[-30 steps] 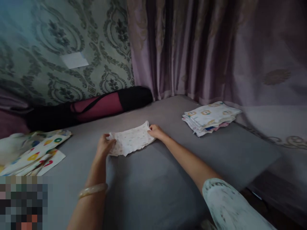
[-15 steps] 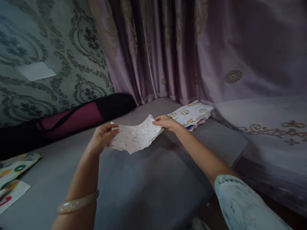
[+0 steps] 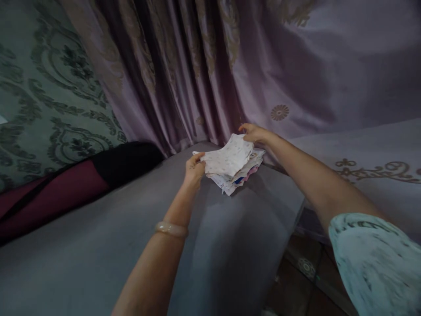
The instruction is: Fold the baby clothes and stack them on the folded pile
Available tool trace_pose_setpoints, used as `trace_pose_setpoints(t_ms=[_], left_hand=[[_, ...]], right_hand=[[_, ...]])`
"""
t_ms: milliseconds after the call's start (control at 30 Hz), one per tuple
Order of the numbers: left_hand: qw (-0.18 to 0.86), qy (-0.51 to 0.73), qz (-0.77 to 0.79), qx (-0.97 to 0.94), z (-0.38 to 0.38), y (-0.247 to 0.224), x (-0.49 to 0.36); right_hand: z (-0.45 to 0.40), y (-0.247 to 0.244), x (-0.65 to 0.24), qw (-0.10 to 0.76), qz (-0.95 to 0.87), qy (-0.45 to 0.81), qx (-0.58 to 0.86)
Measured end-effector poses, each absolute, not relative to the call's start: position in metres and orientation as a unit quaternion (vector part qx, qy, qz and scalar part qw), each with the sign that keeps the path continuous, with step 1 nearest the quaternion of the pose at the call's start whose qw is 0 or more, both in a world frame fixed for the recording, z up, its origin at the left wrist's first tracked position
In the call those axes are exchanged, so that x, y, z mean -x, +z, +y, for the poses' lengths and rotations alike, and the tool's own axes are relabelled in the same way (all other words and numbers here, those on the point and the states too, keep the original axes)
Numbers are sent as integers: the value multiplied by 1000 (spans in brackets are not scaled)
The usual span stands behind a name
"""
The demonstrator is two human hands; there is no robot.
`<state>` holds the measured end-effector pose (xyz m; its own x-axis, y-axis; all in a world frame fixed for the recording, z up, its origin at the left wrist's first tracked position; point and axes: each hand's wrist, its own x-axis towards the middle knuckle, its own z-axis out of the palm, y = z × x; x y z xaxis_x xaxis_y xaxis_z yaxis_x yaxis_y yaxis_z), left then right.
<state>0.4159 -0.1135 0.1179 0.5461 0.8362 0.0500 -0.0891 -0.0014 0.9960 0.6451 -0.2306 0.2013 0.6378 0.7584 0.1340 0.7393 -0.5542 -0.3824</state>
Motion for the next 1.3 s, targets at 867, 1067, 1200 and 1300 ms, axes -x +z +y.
trace_pose_setpoints(t_ms=[867, 1067, 1200, 1300], left_hand=[[668, 255, 324, -620, -137, 39, -492], [580, 270, 312, -703, -138, 17, -489], [483, 288, 286, -776, -150, 16, -476], [456, 290, 290, -790, -161, 13, -464]], right_hand=[[-227, 117, -718, 3, -395, -107, 913], [-232, 93, -716, 2, -350, -62, 935], [-230, 101, -702, -5, -356, -73, 932], [-222, 104, -679, 14, -383, -94, 919]])
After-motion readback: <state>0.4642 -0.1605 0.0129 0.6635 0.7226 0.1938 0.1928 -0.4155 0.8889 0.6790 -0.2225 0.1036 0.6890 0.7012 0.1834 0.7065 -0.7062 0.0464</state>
